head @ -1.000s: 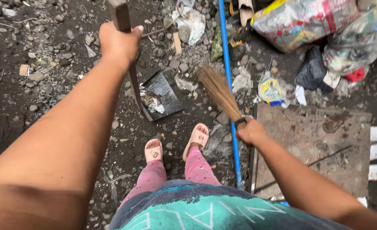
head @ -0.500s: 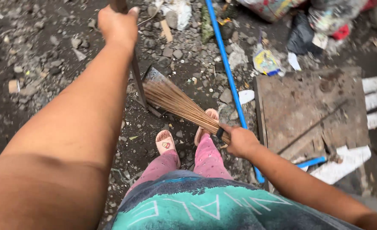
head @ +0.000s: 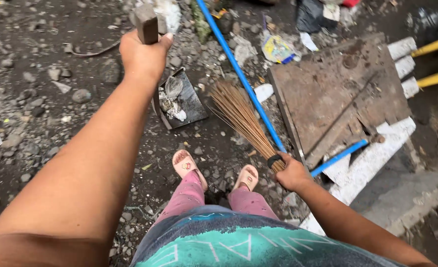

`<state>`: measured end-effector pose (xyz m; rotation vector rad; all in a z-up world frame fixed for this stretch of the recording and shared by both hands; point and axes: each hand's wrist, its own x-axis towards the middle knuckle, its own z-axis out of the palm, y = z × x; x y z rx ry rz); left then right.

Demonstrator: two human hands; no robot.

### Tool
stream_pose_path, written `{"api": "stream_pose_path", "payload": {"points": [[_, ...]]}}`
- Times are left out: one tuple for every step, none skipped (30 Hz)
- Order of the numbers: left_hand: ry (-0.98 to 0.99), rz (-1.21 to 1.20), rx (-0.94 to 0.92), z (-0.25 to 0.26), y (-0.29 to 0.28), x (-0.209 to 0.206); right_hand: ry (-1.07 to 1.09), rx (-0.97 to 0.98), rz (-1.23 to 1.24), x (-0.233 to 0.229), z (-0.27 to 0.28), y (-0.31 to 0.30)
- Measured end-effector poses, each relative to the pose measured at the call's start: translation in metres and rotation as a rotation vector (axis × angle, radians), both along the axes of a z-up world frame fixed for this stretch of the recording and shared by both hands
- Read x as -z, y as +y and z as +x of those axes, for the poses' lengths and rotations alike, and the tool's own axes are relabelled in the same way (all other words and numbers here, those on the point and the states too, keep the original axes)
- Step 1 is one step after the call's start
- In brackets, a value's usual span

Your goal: Sweep up dirt and trash into a dustpan and place it into a large bag.

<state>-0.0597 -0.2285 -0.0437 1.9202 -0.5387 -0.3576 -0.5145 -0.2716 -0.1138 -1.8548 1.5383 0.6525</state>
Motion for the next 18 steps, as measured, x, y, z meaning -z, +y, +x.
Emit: {"api": "stream_pose_path", "payload": {"points": [[-0.003, 0.009, 0.057, -0.010, -0.004, 0.002, 0.021, 0.055, 0.011, -0.005, -0.013, 0.003], [0.009, 0.014, 0.070, -0.022, -0.008, 0.005, 0.032, 0.068, 0.016, 0.005, -0.040, 0.008], [0.023, 0.028, 0.120, -0.030, -0.013, 0.005, 0.010, 0.153, 0.034, 0.017, -0.061, 0.009], [0.038, 0.042, 0.170, -0.038, -0.017, 0.006, -0.014, 0.237, 0.052, 0.028, -0.082, 0.011], [0.033, 0.042, 0.171, -0.044, -0.023, 0.005, -0.018, 0.238, 0.053, 0.049, -0.096, 0.011], [0.022, 0.059, 0.204, -0.049, -0.028, 0.005, -0.109, 0.389, 0.097, 0.071, -0.109, 0.011], [0.019, 0.083, 0.242, -0.059, -0.031, 0.008, -0.190, 0.545, 0.149, 0.092, -0.127, 0.018], [0.023, 0.092, 0.246, -0.069, -0.035, 0.016, -0.185, 0.551, 0.156, 0.107, -0.129, 0.016], [0.040, 0.100, 0.290, -0.080, -0.038, 0.024, -0.181, 0.613, 0.212, 0.122, -0.133, 0.018], [0.056, 0.109, 0.333, -0.091, -0.040, 0.033, -0.178, 0.675, 0.267, 0.137, -0.137, 0.020], [0.057, 0.113, 0.343, -0.101, -0.045, 0.034, -0.177, 0.686, 0.270, 0.130, -0.120, 0.025], [0.071, 0.129, 0.369, -0.111, -0.048, 0.035, -0.192, 0.634, 0.325, 0.121, -0.103, 0.031], [0.080, 0.142, 0.392, -0.119, -0.053, 0.034, -0.211, 0.577, 0.376, 0.113, -0.083, 0.033], [0.077, 0.143, 0.399, -0.127, -0.060, 0.035, -0.215, 0.584, 0.377, 0.108, -0.075, 0.032], [0.052, 0.145, 0.422, -0.134, -0.065, 0.035, -0.230, 0.473, 0.321, 0.102, -0.066, 0.034], [0.027, 0.146, 0.445, -0.140, -0.070, 0.035, -0.245, 0.363, 0.265, 0.096, -0.055, 0.035], [0.026, 0.146, 0.457, -0.143, -0.077, 0.038, -0.247, 0.375, 0.263, 0.085, -0.050, 0.036], [0.001, 0.133, 0.469, -0.145, -0.084, 0.041, -0.239, 0.298, 0.260, 0.074, -0.045, 0.038]]}}
